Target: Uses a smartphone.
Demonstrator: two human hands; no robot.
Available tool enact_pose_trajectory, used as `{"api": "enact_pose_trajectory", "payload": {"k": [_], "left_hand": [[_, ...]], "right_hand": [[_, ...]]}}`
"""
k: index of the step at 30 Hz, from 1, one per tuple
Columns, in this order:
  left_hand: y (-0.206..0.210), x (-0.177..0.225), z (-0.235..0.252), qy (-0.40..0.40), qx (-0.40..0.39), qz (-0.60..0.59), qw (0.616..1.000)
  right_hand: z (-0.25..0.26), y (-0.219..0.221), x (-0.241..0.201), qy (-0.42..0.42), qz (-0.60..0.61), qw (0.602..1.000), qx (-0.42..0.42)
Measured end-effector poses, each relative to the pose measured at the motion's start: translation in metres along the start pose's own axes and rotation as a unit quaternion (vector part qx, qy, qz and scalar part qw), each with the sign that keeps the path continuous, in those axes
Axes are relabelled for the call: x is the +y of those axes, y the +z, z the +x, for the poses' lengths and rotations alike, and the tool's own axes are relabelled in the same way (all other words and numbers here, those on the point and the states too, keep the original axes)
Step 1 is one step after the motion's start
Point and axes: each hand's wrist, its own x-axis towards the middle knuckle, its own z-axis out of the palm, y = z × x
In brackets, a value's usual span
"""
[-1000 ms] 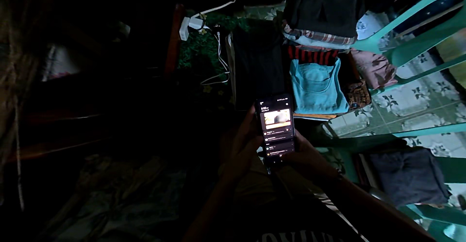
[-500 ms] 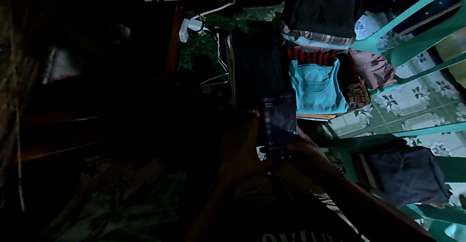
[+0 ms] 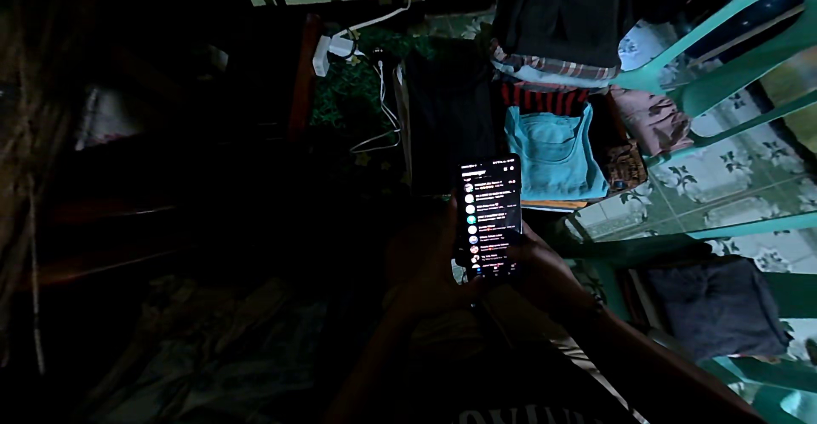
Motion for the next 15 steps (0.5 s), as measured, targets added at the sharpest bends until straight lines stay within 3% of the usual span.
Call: {"api": "enact_pose_trajectory", "payload": {"k": [9,15], "left_hand": [[-0.001,0.021,-0.001,-0.008,0.012,0.020,1.000],[-0.001,0.012,0.001,0.008,-0.001,-0.007,1.000]], "right_hand": [[-0.001,0.001,-0.002,-0.002,-0.007,1.000,-0.005],[-0.001,0.000,-0.002,-0.005,-0.005,1.000,-0.019]]}}
